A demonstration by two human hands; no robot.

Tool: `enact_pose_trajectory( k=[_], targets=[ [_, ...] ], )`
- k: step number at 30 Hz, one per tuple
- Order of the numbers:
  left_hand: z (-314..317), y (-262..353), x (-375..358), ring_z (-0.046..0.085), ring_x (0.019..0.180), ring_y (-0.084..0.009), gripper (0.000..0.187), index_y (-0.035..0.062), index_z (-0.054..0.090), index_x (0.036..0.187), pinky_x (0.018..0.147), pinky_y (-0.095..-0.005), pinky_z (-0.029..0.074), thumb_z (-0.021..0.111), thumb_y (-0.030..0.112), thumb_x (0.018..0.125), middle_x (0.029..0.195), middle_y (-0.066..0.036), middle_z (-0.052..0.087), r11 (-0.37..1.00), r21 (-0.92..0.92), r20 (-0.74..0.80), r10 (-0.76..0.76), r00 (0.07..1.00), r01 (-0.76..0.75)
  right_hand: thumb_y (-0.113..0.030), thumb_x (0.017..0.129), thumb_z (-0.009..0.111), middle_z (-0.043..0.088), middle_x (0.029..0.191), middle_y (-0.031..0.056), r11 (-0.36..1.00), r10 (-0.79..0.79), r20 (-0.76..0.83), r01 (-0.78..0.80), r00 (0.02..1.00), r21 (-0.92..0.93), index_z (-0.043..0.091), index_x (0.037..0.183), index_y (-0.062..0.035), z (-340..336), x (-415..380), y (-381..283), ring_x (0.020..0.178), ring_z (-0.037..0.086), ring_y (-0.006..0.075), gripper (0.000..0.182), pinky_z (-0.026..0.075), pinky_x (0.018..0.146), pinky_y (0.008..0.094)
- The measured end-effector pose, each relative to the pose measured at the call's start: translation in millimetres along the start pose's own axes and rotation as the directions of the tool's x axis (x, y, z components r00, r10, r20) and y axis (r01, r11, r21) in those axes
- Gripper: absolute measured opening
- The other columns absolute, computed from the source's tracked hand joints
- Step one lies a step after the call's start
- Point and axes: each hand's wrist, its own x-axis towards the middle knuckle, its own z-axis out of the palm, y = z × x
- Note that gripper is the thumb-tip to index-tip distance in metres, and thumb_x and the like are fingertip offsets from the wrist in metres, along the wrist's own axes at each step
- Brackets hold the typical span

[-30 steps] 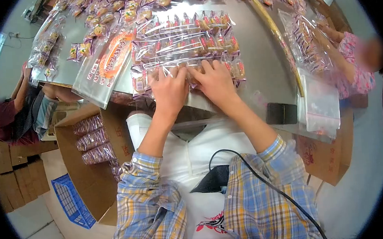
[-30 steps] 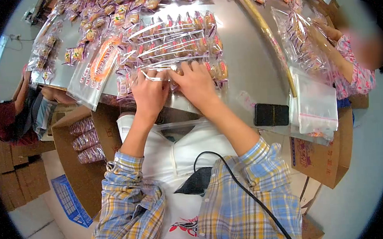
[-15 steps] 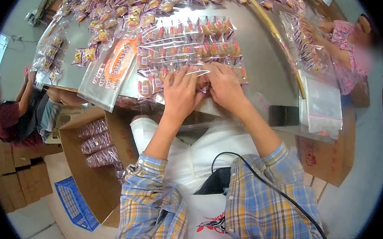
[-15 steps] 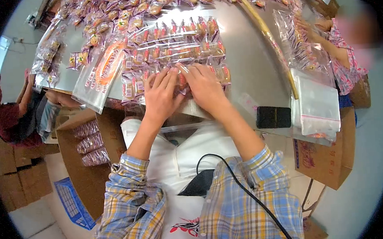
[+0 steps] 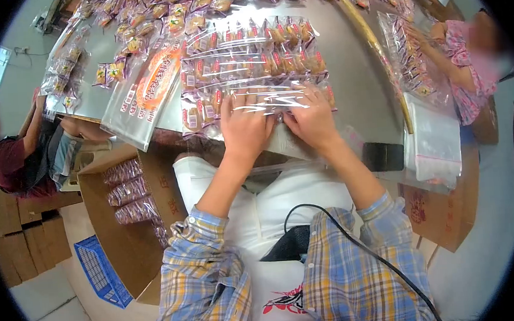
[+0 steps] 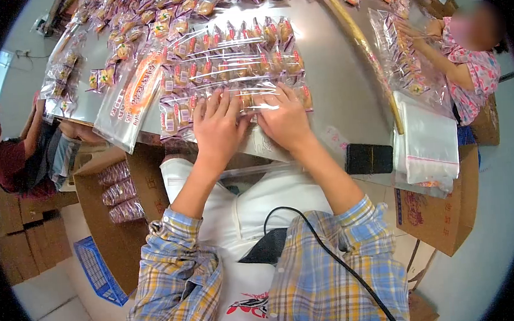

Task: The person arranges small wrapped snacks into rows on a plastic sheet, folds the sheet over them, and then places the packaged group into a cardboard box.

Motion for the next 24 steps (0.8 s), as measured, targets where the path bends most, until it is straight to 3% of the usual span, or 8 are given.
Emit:
enact_pose_trajectory(
  k=[4,7,8,12,15,18,21,24],
  targets=[
    [-2.0,6.3,-3.6,0.058,0.136,-0.0284,0.047,0.004,0.072,0.126,0.116,-0.0535,0.038,0.074,0.037,0.093,0.142,-0.015,0.065,0.997,0.077,0.043,-0.016,0.999,0.013,-0.02,0.082,0.078,0.074,0.12,0.013,0.994,-0.084,0.041,0.081,0.996,0.069,0.072,0.125,-0.0058,-3.3,0.5,7.0,0.13,0.06,0.0357,0.046,0.041,0.118,0.0523],
    [3.1,-1.7,-4.4,0.057,0.137,-0.0282,0.046,0.0036,0.073,0.125,0.116,-0.0544,0.037,0.074,0.037,0.094,0.142,-0.015,0.066,0.997,0.066,0.071,0.02,0.997,-0.025,-0.023,0.082,0.078,0.068,0.132,0.0168,0.995,-0.086,0.131,0.077,0.988,0.068,0.066,0.132,-0.0012,-24.5,5.0,3.9,0.135,0.056,0.036,0.056,0.036,0.123,0.053],
    [2.9,0.8,-2.3,0.057,0.137,-0.0278,0.046,0.0043,0.073,0.124,0.115,-0.0547,0.037,0.075,0.038,0.093,0.142,-0.014,0.066,0.996,0.087,0.07,0.013,0.997,-0.019,-0.025,0.083,0.076,0.06,0.143,0.02,0.998,-0.06,0.156,0.054,0.986,0.041,0.06,0.137,0.0031,-36.2,5.3,-4.7,0.141,0.051,0.0368,0.063,0.032,0.126,0.0527],
    [18.6,4.4,-14.1,0.058,0.135,-0.0275,0.055,0.0058,0.073,0.126,0.119,-0.0561,0.033,0.081,0.041,0.085,0.138,-0.01,0.068,0.998,0.01,-0.097,0.056,0.994,-0.055,-0.023,0.085,0.071,0.056,0.15,0.0207,0.99,0.063,0.144,-0.043,0.988,-0.137,0.059,0.138,0.0034,-38.9,-12.3,-11.0,0.148,0.044,0.0381,0.06,0.026,0.129,0.052],
    [1.5,22.6,-7.6,0.057,0.135,-0.0286,0.055,0.007,0.072,0.128,0.122,-0.0574,0.03,0.082,0.039,0.085,0.136,-0.008,0.069,1.0,-0.008,-0.032,-0.005,0.999,0.004,-0.021,0.086,0.07,0.056,0.152,0.0187,0.986,0.011,0.115,0.008,0.993,-0.164,0.06,0.138,0.0034,-15.3,-25.8,14.1,0.15,0.043,0.0355,0.059,0.023,0.129,0.0528],
    [15.8,19.8,-7.1,0.056,0.135,-0.0285,0.054,0.009,0.071,0.13,0.122,-0.0576,0.029,0.082,0.035,0.083,0.134,-0.006,0.07,0.997,0.071,-0.029,0.011,1.0,-0.009,-0.018,0.086,0.07,0.059,0.149,0.0157,0.997,-0.016,0.138,0.027,0.99,-0.079,0.062,0.136,0.0015,-36.4,-15.4,11.7,0.143,0.051,0.0331,0.054,0.029,0.127,0.0506],
    [19.5,20.9,-3.2,0.058,0.132,-0.0277,0.053,0.0097,0.07,0.132,0.12,-0.0562,0.031,0.08,0.028,0.083,0.126,-0.006,0.073,0.998,0.068,-0.037,0.022,0.999,-0.019,-0.017,0.085,0.073,0.062,0.148,0.0134,0.977,-0.093,0.274,0.141,0.957,-0.161,0.063,0.137,-0.0012,-53.6,-4.7,6.7,0.135,0.058,0.0304,0.055,0.037,0.121,0.0479],
    [21.7,16.6,-5.2,0.062,0.124,-0.0279,0.05,0.0098,0.07,0.131,0.117,-0.055,0.033,0.077,0.02,0.082,0.113,-0.008,0.076,0.999,0.048,0.012,0.017,1.0,-0.018,-0.017,0.083,0.076,0.064,0.145,0.0125,0.976,-0.102,0.115,0.122,0.988,-0.182,0.066,0.135,-0.0043,-28.2,-16.8,22.8,0.13,0.061,0.0299,0.054,0.043,0.114,0.0469]
  ],
)
